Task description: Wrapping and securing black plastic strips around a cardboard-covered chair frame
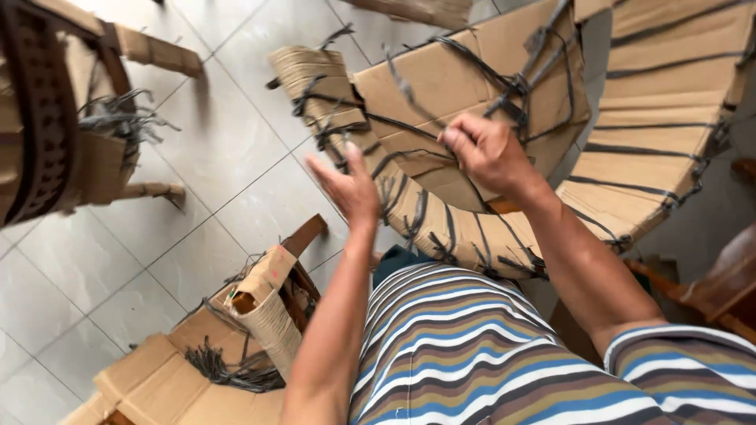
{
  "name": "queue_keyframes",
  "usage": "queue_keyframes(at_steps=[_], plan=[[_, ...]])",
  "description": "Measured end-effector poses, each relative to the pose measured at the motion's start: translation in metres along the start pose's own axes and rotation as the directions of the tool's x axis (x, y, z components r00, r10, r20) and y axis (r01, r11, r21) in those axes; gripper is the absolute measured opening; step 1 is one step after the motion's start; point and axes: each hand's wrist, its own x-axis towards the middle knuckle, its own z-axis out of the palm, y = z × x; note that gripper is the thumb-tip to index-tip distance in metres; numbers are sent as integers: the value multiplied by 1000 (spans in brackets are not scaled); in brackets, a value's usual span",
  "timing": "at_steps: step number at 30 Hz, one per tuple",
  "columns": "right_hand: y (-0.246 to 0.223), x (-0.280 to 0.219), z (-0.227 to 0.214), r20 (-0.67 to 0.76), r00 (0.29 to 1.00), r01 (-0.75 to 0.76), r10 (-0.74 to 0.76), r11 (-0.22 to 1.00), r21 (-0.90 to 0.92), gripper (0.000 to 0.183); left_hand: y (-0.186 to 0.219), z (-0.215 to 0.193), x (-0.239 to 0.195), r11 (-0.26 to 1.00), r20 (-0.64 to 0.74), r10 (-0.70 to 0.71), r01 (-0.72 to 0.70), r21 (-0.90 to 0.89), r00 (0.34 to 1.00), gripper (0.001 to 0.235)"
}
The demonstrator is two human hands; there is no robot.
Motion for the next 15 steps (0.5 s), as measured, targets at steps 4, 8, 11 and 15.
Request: queue_keyframes(at_steps=[4,8,11,15], plan=[[-42,-30,71,300,930,274,-212,945,-181,12,-28,-46,-70,867,310,167,10,-498,936,62],[-84,-68,151,594,794,325,-131,917,-232,12,-78,-99,-97,602,452,-19,371,-707,892,38],[-85,-97,194,709,704,325,-49,910,-259,16,-120,-153,-99,564,407,-170,427,-707,898,45],[-114,-116,227,800,599,397,38,854,-338,23,-165,-234,-116,663,182,-296,339,-667,938,65]])
